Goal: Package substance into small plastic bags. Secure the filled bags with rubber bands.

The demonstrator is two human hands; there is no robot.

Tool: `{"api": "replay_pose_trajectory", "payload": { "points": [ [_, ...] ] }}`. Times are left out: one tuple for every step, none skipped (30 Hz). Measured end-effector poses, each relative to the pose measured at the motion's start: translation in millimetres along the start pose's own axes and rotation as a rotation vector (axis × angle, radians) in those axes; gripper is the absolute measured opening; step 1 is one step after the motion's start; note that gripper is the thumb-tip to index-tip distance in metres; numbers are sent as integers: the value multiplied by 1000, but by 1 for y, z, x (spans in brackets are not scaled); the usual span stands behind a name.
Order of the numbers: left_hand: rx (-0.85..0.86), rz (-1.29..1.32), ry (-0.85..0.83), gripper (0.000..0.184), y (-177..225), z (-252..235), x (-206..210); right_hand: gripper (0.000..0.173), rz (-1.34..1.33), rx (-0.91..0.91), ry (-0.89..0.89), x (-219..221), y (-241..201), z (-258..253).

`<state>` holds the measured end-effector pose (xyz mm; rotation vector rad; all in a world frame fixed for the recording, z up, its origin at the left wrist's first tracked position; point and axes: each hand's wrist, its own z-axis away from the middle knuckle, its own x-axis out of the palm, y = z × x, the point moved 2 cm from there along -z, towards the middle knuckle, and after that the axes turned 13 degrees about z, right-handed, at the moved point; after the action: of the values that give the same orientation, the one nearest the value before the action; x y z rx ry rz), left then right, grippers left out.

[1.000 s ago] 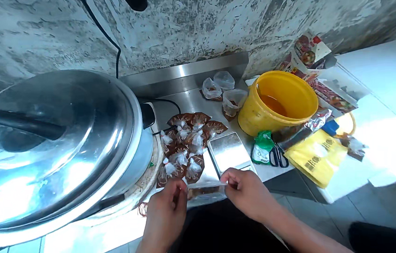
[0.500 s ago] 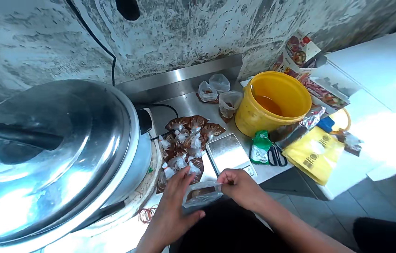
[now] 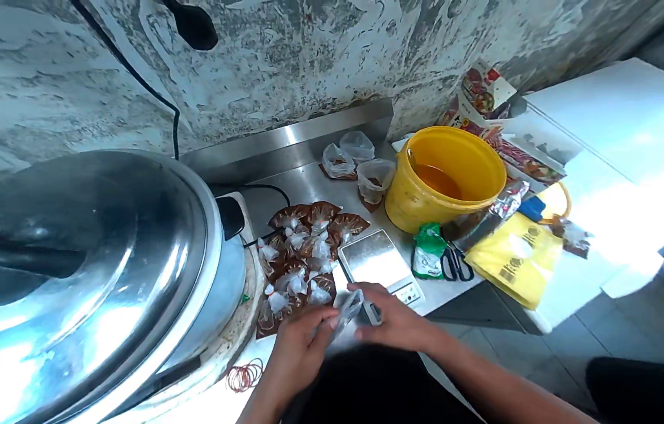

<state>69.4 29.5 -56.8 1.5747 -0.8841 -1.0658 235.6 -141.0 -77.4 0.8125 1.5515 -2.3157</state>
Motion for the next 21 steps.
{"api": "replay_pose_trajectory", "payload": {
  "points": [
    [29,5,-30,21,5,-5,3,80,75,-39,-34,9,-5,-6],
    [57,4,-58,20,10,-10,7,76,137,-80,-69,17,-11,-13],
    [77,-8,-78,19,15,-15,12,71,191,-126,-107,22,-20,-19],
    [95,-25,-88,19,20,-19,16,64,232,-183,-129,26,-28,-24],
    [116,-24,-86,19,24,-22,19,55,252,-243,-116,28,-38,-27],
    [136,17,-77,18,27,-24,19,45,245,-289,-95,28,-45,-29],
    [160,103,-51,17,29,-25,15,37,216,-301,-87,26,-51,-30],
    [178,227,-20,18,29,-24,9,35,178,-289,-89,23,-54,-31],
    [179,355,11,31,28,-23,0,35,127,-260,-105,18,-58,-30],
    [162,434,30,53,25,-21,-11,35,77,-252,-101,12,-62,-29],
    [130,460,28,77,22,-18,-22,35,43,-258,-91,7,-66,-28],
    [90,453,-9,97,18,-14,-30,33,16,-263,-85,3,-71,-26],
    [47,438,-74,110,13,-10,-33,31,-6,-289,-78,-1,-77,-25],
    [15,423,-152,117,9,-6,-31,29,-27,-337,-58,-5,-84,-23],
    [-2,404,-212,114,8,-2,-27,27,-39,-401,-25,-7,-91,-22],
    [-11,377,-227,103,11,2,-21,26,-18,-470,18,-8,-98,-22],
    [-12,354,-206,88,14,5,-15,29,38,-535,72,-9,-106,-22],
    [4,325,-167,72,15,7,-11,35,132,-586,132,-10,-113,-22],
    [23,302,-125,59,16,9,-7,37,249,-609,166,-12,-120,-21],
    [28,302,-112,52,20,9,-5,38,372,-604,176,-15,-127,-20],
    [21,327,-121,47,28,9,-4,39,472,-594,176,-18,-133,-18]
  ]
}}
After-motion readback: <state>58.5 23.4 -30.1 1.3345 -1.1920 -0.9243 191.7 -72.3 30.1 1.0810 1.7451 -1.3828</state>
